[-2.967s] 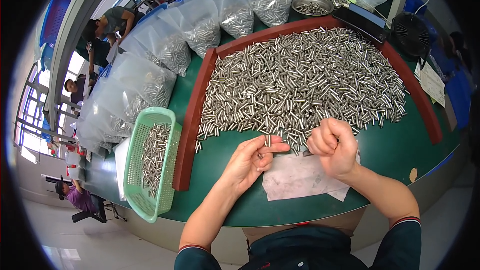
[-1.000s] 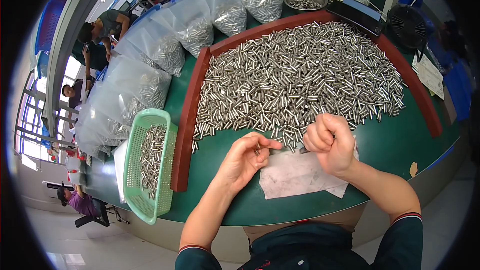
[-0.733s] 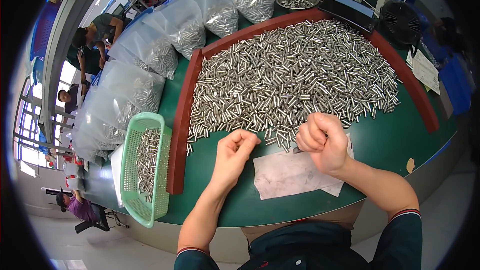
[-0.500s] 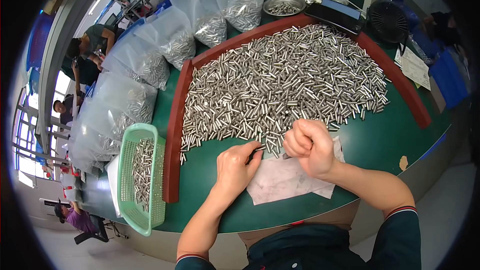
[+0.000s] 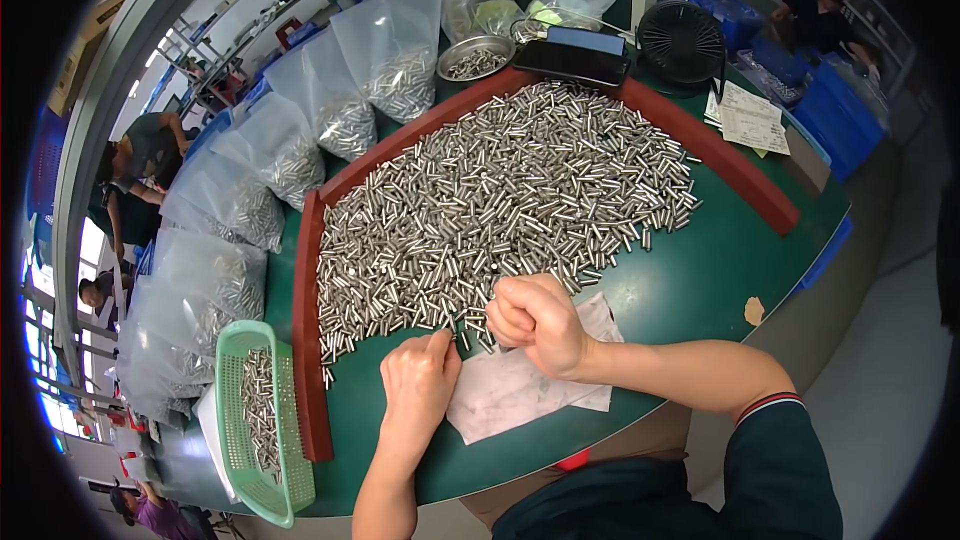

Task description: Sorting and inspecting small metal connector pins at a factory workbench.

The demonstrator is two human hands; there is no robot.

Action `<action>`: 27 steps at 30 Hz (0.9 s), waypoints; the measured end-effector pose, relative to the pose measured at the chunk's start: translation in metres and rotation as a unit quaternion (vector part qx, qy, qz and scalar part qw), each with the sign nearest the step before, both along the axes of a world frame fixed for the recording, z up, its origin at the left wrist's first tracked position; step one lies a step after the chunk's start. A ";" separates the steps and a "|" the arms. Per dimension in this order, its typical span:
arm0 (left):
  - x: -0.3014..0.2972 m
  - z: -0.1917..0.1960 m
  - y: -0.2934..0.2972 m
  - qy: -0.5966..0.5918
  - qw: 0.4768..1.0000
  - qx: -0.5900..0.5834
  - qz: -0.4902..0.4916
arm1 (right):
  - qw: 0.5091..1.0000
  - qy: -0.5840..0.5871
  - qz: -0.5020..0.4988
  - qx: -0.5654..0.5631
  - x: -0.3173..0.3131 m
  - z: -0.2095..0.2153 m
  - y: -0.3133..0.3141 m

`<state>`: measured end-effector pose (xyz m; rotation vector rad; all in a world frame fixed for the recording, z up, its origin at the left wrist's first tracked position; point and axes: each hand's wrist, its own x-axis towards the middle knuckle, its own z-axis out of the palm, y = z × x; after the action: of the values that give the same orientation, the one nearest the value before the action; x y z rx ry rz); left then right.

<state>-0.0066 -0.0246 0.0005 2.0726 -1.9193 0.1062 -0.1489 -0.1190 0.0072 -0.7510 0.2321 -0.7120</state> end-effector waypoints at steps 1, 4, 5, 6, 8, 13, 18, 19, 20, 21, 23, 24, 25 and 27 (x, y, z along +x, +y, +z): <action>0.000 0.000 0.000 0.000 1.000 0.001 0.000 | 1.000 0.000 0.002 0.001 0.000 0.000 0.000; 0.004 -0.002 -0.002 0.022 0.999 -0.044 -0.023 | 1.000 -0.003 -0.005 -0.009 -0.001 0.002 -0.001; 0.005 -0.001 -0.001 0.021 0.999 -0.043 -0.021 | 1.000 -0.003 -0.010 -0.011 -0.002 0.001 -0.002; 0.004 0.004 0.000 0.175 0.984 -0.001 0.019 | 1.000 -0.003 -0.008 -0.010 -0.001 0.000 -0.003; 0.007 0.005 0.007 0.488 0.870 0.035 0.067 | 1.000 -0.007 -0.002 -0.006 0.000 0.000 -0.001; 0.019 0.007 0.009 0.871 0.485 0.077 0.000 | 1.000 0.001 -0.015 -0.010 0.000 0.002 -0.002; 0.021 -0.002 0.009 0.843 0.535 0.053 0.006 | 1.000 -0.008 -0.007 -0.012 0.000 0.001 -0.003; 0.022 -0.001 0.009 0.834 0.549 0.056 0.021 | 1.000 -0.005 -0.005 -0.011 0.001 0.000 -0.003; 0.022 0.000 0.009 0.824 0.563 0.059 0.035 | 1.000 -0.002 -0.005 -0.010 0.001 0.000 -0.003; 0.023 -0.001 0.010 0.819 0.571 0.053 0.034 | 1.000 -0.004 -0.005 -0.015 0.002 0.000 -0.003; 0.022 -0.002 0.010 0.810 0.584 0.050 0.038 | 1.000 -0.004 -0.004 -0.017 0.003 0.001 -0.002; 0.022 -0.002 0.011 0.799 0.598 0.048 0.039 | 1.000 -0.005 -0.006 -0.019 0.003 0.001 -0.002; 0.022 -0.002 0.010 0.800 0.597 0.047 0.040 | 1.000 -0.006 -0.004 -0.021 0.003 0.000 -0.003; 0.021 -0.002 0.010 0.777 0.627 0.045 0.043 | 1.000 -0.003 -0.001 -0.021 0.003 0.000 -0.003</action>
<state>0.0142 -0.0145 -0.0018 1.2090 -0.6280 -1.3126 -0.1462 -0.1221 0.0073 -0.7888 0.2130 -0.7237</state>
